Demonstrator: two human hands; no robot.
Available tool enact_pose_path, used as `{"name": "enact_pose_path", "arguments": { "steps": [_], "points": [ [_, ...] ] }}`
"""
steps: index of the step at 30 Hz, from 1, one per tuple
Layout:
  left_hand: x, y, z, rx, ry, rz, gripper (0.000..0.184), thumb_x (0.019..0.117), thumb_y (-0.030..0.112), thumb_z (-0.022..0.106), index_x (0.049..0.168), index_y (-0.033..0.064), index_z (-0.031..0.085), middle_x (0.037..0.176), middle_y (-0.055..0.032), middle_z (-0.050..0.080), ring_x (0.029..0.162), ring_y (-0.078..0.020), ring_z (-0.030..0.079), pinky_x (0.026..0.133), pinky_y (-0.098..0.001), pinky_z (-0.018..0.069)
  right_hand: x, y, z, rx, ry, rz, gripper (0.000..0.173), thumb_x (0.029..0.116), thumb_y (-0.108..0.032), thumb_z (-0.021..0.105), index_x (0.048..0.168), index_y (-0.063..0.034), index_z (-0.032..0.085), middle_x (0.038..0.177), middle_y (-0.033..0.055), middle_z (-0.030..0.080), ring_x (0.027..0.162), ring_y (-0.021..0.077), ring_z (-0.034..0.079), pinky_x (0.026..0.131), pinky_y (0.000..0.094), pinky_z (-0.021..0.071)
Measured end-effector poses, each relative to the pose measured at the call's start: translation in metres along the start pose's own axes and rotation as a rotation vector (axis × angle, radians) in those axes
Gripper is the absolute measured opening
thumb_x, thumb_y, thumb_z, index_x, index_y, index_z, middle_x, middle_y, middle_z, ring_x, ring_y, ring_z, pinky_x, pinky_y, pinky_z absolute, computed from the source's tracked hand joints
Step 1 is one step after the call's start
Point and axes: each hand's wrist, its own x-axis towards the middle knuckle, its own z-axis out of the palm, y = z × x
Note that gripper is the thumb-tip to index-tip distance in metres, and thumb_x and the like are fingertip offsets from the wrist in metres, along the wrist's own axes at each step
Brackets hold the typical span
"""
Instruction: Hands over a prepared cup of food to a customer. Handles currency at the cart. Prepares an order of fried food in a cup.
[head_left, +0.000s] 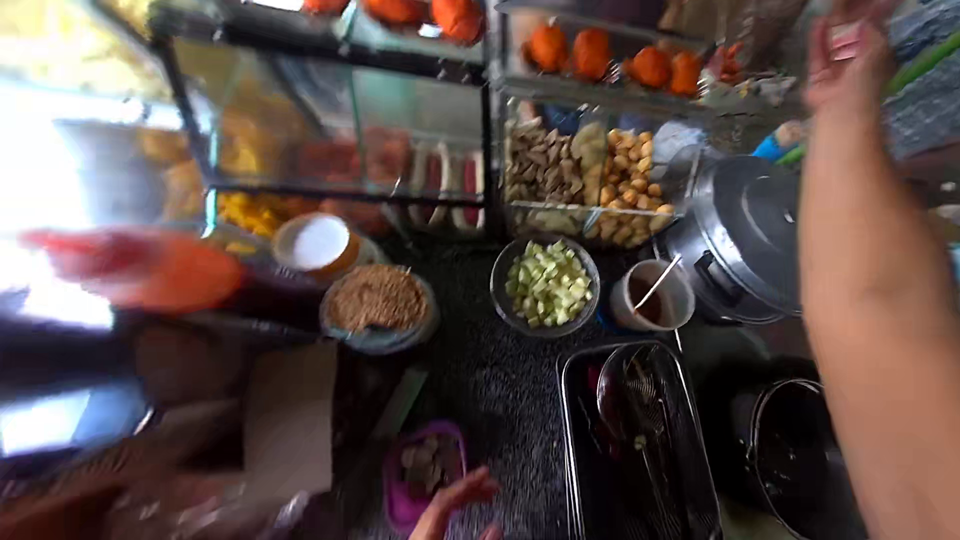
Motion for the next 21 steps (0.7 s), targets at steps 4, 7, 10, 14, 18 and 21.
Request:
{"name": "enact_pose_path", "arguments": {
  "steps": [4,7,10,14,18,21],
  "points": [
    [-0.015,-0.001,0.0,0.056,0.04,0.048,0.042,0.1025,0.024,0.063,0.135,-0.0011,0.057,0.122,-0.0114,0.071,0.118,-0.0124,0.066,0.106,-0.0347,0.0522,-0.032,-0.017,-0.013,-0.115,0.077,0.097,0.046,0.1134,-0.023,0.037,0.156,-0.0082,0.026,0.147,0.0139,0.048,0.127,0.0216,0.06,0.101,0.0307,0.0552],
    [-0.025,-0.001,-0.001,0.024,0.021,0.072,0.041,0.1024,0.022,0.062,0.134,-0.0043,0.058,0.123,-0.0142,0.071,0.118,-0.0125,0.067,0.106,-0.034,0.0522,-0.091,-0.042,-0.02,-0.164,0.154,0.025,0.043,0.1138,-0.026,0.035,0.153,-0.0082,0.032,0.136,0.0122,0.053,0.114,0.0196,0.062,0.092,0.0315,0.0563],
    [-0.033,0.001,0.001,0.013,0.008,0.07,0.042,0.1045,0.023,0.058,0.131,-0.0093,0.058,0.122,-0.0189,0.069,0.116,-0.0165,0.067,0.105,-0.0362,0.0528,-0.201,-0.062,-0.031,-0.459,-0.097,-0.094,0.037,0.109,-0.011,0.037,0.143,0.0036,0.043,0.129,0.0111,0.058,0.111,0.0121,0.061,0.097,0.0273,0.0518],
    [-0.039,0.005,0.011,-0.054,0.029,0.082,0.068,0.1045,0.041,0.053,0.145,-0.0118,0.04,0.131,-0.0227,0.063,0.113,-0.0189,0.068,0.098,-0.0363,0.0558,-0.402,-0.058,-0.082,-0.756,-0.728,-0.058,0.027,0.0874,0.002,0.065,0.114,0.005,0.068,0.103,0.0114,0.073,0.09,0.0124,0.071,0.082,0.0353,0.0615],
    [-0.052,0.006,0.013,-0.197,-0.104,0.159,0.099,0.0875,0.047,0.077,0.156,-0.0028,0.027,0.147,-0.0161,0.052,0.113,-0.0144,0.066,0.09,-0.0311,0.0598,-0.54,-0.06,-0.095,-0.722,-1.412,0.104,0.028,0.0967,-0.009,0.06,0.076,0.0088,0.067,0.073,0.0119,0.067,0.072,0.0108,0.064,0.071,0.0264,0.0521],
    [-0.087,-0.003,0.004,-0.301,-0.203,0.16,0.059,0.0916,0.023,0.076,0.141,0.0016,0.053,0.132,-0.0082,0.066,0.114,-0.0152,0.067,0.096,-0.0332,0.059,-0.61,-0.065,-0.114,-0.775,-1.442,0.402,0.025,0.0967,-0.003,0.057,0.08,0.0112,0.068,0.073,0.0143,0.068,0.07,0.0136,0.065,0.069,0.0316,0.0542]
  ]
}}
